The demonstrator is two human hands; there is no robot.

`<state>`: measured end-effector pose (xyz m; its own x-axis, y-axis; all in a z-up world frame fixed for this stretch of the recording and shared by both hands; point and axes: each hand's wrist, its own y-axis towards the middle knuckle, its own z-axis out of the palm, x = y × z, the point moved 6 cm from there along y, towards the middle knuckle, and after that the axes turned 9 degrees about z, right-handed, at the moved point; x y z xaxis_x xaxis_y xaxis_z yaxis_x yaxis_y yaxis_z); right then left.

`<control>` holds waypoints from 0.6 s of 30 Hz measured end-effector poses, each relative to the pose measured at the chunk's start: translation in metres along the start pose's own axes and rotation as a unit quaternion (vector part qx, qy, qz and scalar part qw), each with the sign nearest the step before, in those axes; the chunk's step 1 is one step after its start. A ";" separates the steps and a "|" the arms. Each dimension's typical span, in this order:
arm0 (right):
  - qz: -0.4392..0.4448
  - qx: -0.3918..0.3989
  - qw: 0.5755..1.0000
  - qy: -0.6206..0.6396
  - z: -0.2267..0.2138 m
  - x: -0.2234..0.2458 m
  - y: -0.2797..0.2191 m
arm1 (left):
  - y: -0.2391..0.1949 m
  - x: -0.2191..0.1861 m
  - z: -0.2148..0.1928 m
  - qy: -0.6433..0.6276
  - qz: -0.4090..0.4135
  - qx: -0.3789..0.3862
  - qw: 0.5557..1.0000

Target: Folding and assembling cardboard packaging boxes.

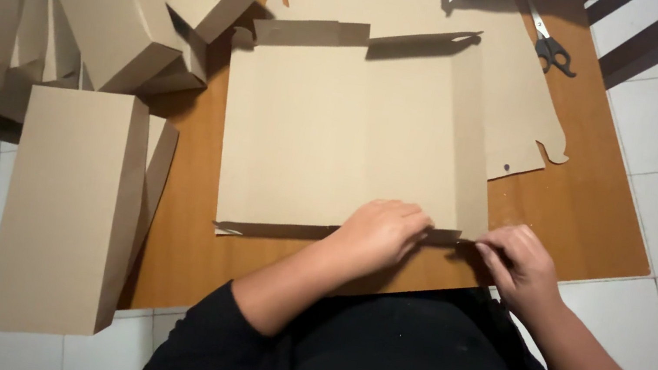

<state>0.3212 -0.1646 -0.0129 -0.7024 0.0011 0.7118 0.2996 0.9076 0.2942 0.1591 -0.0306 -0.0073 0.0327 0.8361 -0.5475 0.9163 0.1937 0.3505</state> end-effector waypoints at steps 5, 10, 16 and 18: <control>0.020 -0.034 0.998 -0.044 0.012 -0.005 0.003 | 0.002 0.003 0.004 -0.053 -0.073 0.008 0.996; -0.014 -0.029 0.996 -0.080 0.013 0.011 0.011 | 0.003 0.008 0.006 -0.062 -0.112 0.019 0.992; -0.029 0.007 0.991 -0.134 0.023 0.019 0.018 | 0.004 0.009 0.013 -0.045 -0.120 0.065 0.990; -0.048 0.014 0.987 -0.154 0.027 0.022 0.017 | 0.002 0.011 0.017 -0.041 -0.114 0.057 0.991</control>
<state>0.2934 -0.1379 -0.0090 -0.8907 0.0378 0.4530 0.2069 0.9211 0.3299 0.1683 -0.0302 -0.0257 -0.1523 0.7318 -0.6642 0.9426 0.3096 0.1250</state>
